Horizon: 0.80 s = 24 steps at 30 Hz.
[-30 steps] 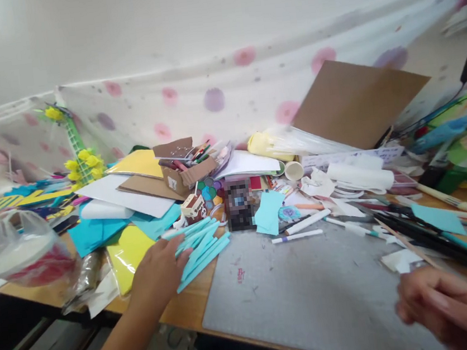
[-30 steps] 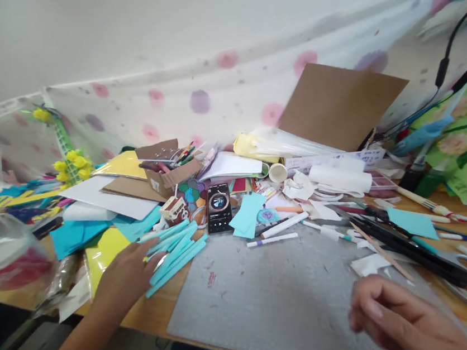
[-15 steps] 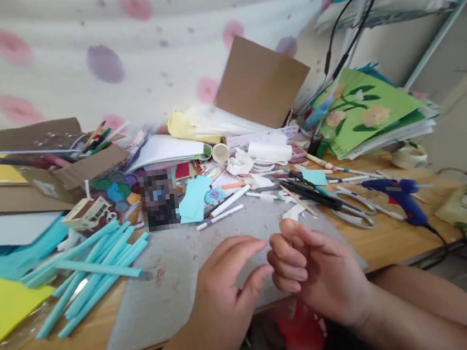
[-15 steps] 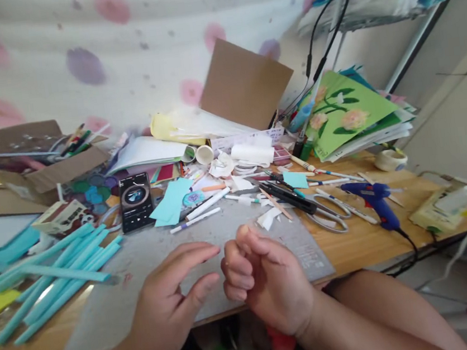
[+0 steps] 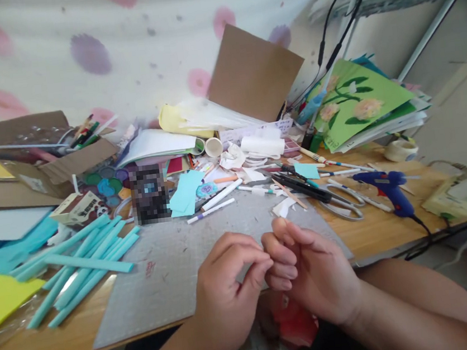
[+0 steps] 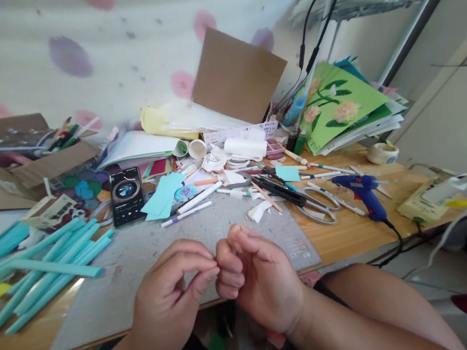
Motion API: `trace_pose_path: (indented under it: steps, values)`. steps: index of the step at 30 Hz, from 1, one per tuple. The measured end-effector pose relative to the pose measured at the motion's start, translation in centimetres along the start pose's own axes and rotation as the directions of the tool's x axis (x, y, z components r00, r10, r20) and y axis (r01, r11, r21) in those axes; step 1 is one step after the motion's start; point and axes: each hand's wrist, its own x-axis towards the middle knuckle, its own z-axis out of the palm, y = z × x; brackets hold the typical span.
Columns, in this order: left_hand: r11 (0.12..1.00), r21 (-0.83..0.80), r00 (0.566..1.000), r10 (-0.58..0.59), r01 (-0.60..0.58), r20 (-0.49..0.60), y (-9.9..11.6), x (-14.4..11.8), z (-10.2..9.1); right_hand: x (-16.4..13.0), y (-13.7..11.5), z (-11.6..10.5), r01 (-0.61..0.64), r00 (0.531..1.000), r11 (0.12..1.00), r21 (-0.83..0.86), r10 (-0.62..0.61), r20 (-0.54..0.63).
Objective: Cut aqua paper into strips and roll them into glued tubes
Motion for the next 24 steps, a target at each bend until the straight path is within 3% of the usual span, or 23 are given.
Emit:
trace_pose_path:
  steps: [4,6,8,10,12,15,18,21,24]
  values:
    - [1.000,-0.011,0.984,0.012,-0.011,0.176,0.0,-1.1,-0.4,-0.3,-1.0,-0.4,0.096,0.995,0.992,-0.076,-0.099,-0.025]
    - [0.996,-0.003,0.933,0.081,-0.085,0.350,-0.7,-1.8,-0.2,-0.3,-1.6,-1.0,0.155,0.983,0.972,-0.179,-0.170,-0.068]
    - [0.985,0.023,0.852,0.137,-0.172,0.506,-1.7,-2.5,0.1,-0.3,-1.8,-1.7,0.183,0.970,0.943,-0.277,-0.219,-0.104]
    - [0.971,0.088,0.797,0.130,-0.224,0.590,-2.5,-3.0,0.3,-0.2,-1.7,-2.4,0.177,0.960,0.910,-0.376,-0.244,-0.140]
    - [0.955,0.190,0.785,0.065,-0.228,0.616,-2.7,-3.2,-0.1,-0.1,-1.2,-2.9,0.135,0.952,0.865,-0.482,-0.249,-0.180]
    - [0.909,0.381,0.803,-0.096,-0.169,0.588,-2.7,-2.5,-2.0,-0.1,-0.4,-3.1,0.056,0.942,0.789,-0.612,-0.244,-0.229]
    - [0.802,0.593,0.829,-0.282,-0.073,0.482,-3.6,-0.6,-5.0,-0.2,0.1,-3.0,0.015,0.927,0.707,-0.707,-0.274,-0.255]
    - [0.608,0.793,0.857,-0.424,0.030,0.293,-5.8,2.1,-8.2,-0.1,0.0,-3.0,-0.013,0.925,0.631,-0.776,-0.288,-0.249]
    - [0.414,0.908,0.857,-0.488,0.062,0.164,-8.3,5.0,-10.1,0.1,-0.3,-3.4,-0.045,0.943,0.549,-0.835,-0.251,-0.217]
